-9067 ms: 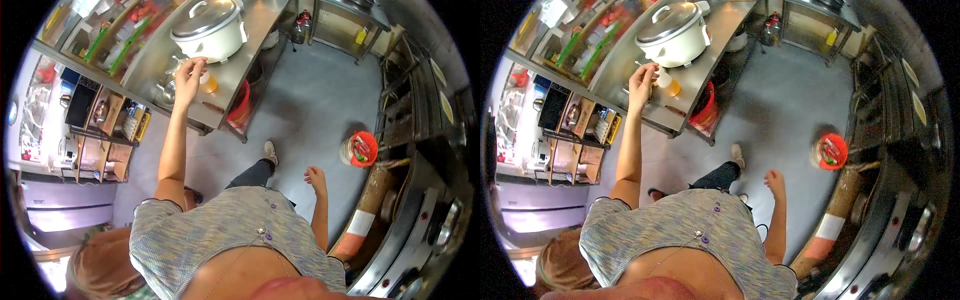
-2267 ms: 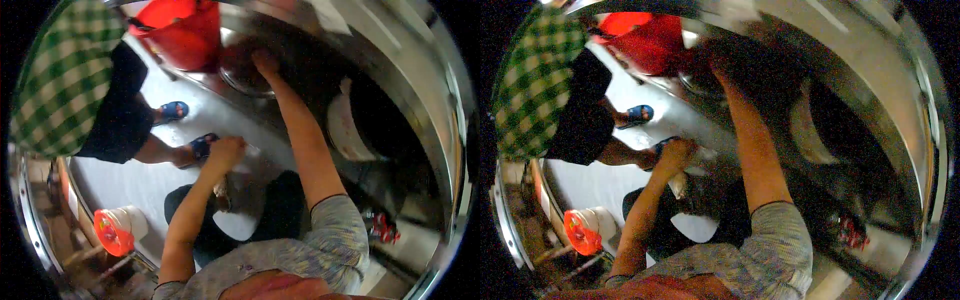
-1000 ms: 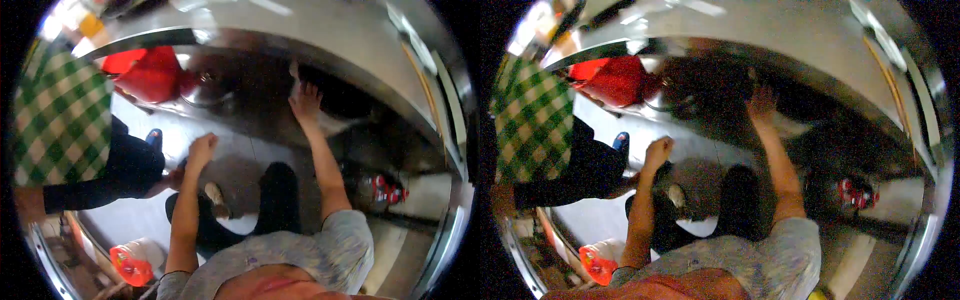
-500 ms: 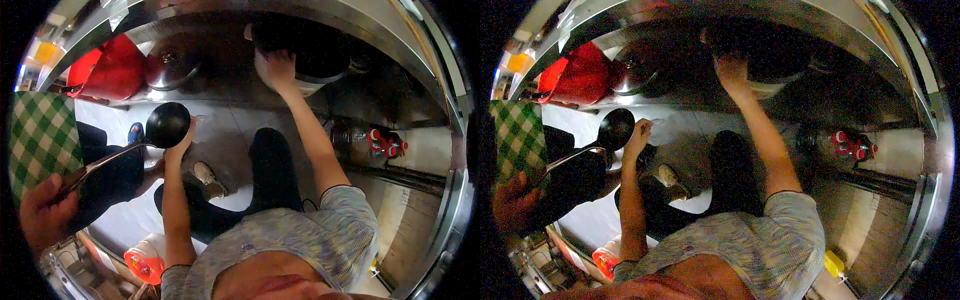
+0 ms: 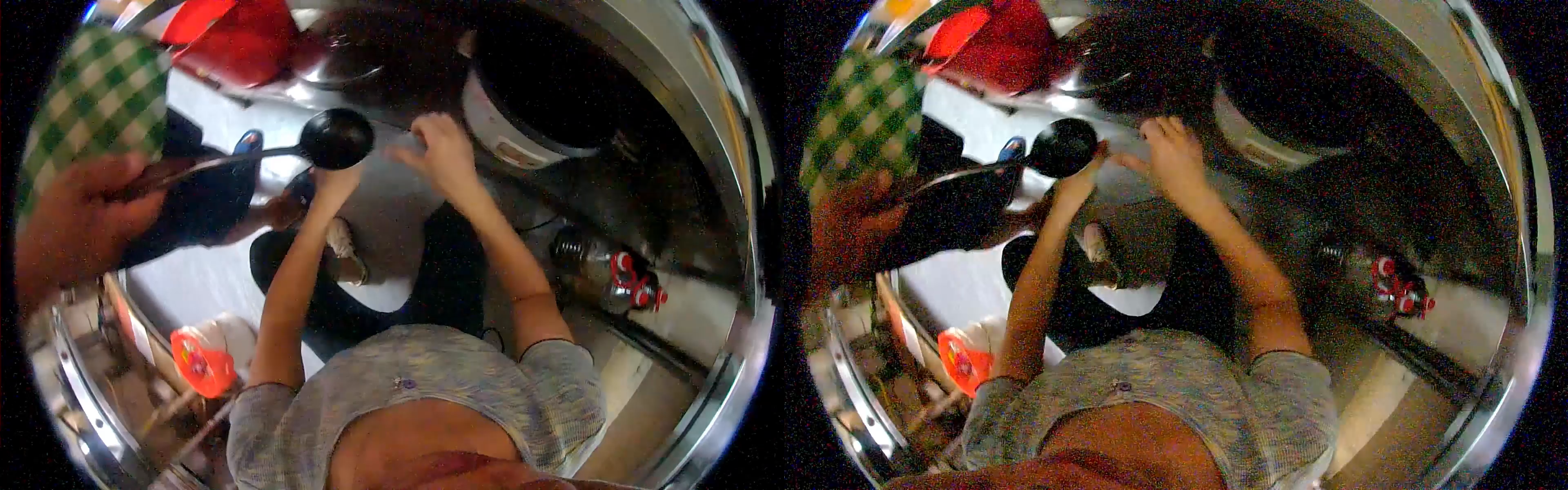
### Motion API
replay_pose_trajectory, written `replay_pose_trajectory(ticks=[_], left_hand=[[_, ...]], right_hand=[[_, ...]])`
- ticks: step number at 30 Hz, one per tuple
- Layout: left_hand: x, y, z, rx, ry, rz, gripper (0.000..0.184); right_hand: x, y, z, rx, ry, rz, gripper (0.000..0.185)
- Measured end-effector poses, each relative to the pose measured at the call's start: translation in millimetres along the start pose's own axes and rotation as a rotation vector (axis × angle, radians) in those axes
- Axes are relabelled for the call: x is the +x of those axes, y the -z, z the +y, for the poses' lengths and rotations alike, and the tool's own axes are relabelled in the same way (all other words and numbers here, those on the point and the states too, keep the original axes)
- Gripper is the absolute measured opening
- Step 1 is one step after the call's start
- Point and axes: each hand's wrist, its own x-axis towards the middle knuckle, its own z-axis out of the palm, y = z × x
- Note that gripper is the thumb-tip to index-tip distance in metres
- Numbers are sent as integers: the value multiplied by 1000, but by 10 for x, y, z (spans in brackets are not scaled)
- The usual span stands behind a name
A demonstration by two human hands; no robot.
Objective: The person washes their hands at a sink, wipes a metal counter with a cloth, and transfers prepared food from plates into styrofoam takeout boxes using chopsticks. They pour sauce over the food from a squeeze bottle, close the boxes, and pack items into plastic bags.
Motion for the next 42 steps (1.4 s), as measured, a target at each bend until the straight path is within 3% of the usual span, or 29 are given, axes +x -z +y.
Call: replay_pose_trajectory(ticks=[2, 4, 7, 9, 11, 12, 15, 16, 18, 20, 23, 25, 26, 27, 29, 30, 31, 33, 34, 35, 37, 38, 41, 42], left_hand=[[56, -8, 94, 265, -239, 163, 19], [88, -164, -118, 0, -40, 129, 15], [36, -327, -362, -124, -114, 92, 24], [36, -478, -607, -82, -290, 140, 37], [164, -382, -285, -816, 3, 117, 35], [235, -82, 51, -834, -20, -7, 37], [245, 126, 237, -1108, 115, -478, 43], [120, -155, -172, -988, 78, -426, 42], [74, -182, -211, -911, 135, -361, 38], [77, -166, -105, -804, 189, -312, 34], [86, -46, 1, -618, 253, -280, 29], [97, 6, 22, -538, 326, -296, 26], [116, 10, 36, -512, 379, -313, 25], [180, -27, 49, -490, 449, -335, 24], [184, -87, 151, -376, 468, -336, 24], [178, 77, 383, -217, 271, -259, 22], [171, -50, 189, -325, 237, -157, 18], [93, 19, 447, -364, 518, -201, 28], [74, -3, 289, -474, 414, -244, 31], [55, -29, 126, -593, 315, -296, 34], [102, 24, 335, -249, 208, -329, 30], [85, -65, 267, -198, 237, -264, 24], [184, 48, 546, 85, 227, -199, 19], [178, -14, 445, 111, 104, -58, 16]], right_hand=[[-172, -266, -32, 75, -14, -87, 31], [-242, -462, 59, 156, -77, -108, 27], [-219, -420, 200, 266, -243, -239, 23], [-224, -296, 315, 444, -299, -296, 18], [-254, -302, 537, 550, -356, -345, 16], [-239, -254, 611, 500, -349, -366, 16], [-233, -179, 746, 439, -291, -439, 21], [-277, -178, 758, 466, -267, -469, 27], [73, 357, 129, 374, -86, -312, 39], [497, 881, -672, 485, 262, -142, 46], [695, 831, -1638, 616, 415, -331, 65], [744, 394, -2023, 440, 554, -222, 56], [747, 240, -2132, 473, 529, -107, 43], [752, 169, -2141, 490, 504, -128, 29], [640, 123, -2028, 473, 554, -204, 21], [563, 125, -1886, 447, 492, -306, 22], [441, 164, -1690, 429, 427, -412, 24], [204, 272, -1093, 312, 308, -509, 27], [132, 531, -880, 264, 199, -565, 29], [-18, 684, -652, 299, 176, -428, 32], [-170, 1238, -354, 335, 107, -341, 33], [-225, 1540, -266, 497, -55, -364, 34], [-498, 2123, 21, 614, -129, -42, 22], [-567, 2218, 75, 715, -132, 59, 21]])
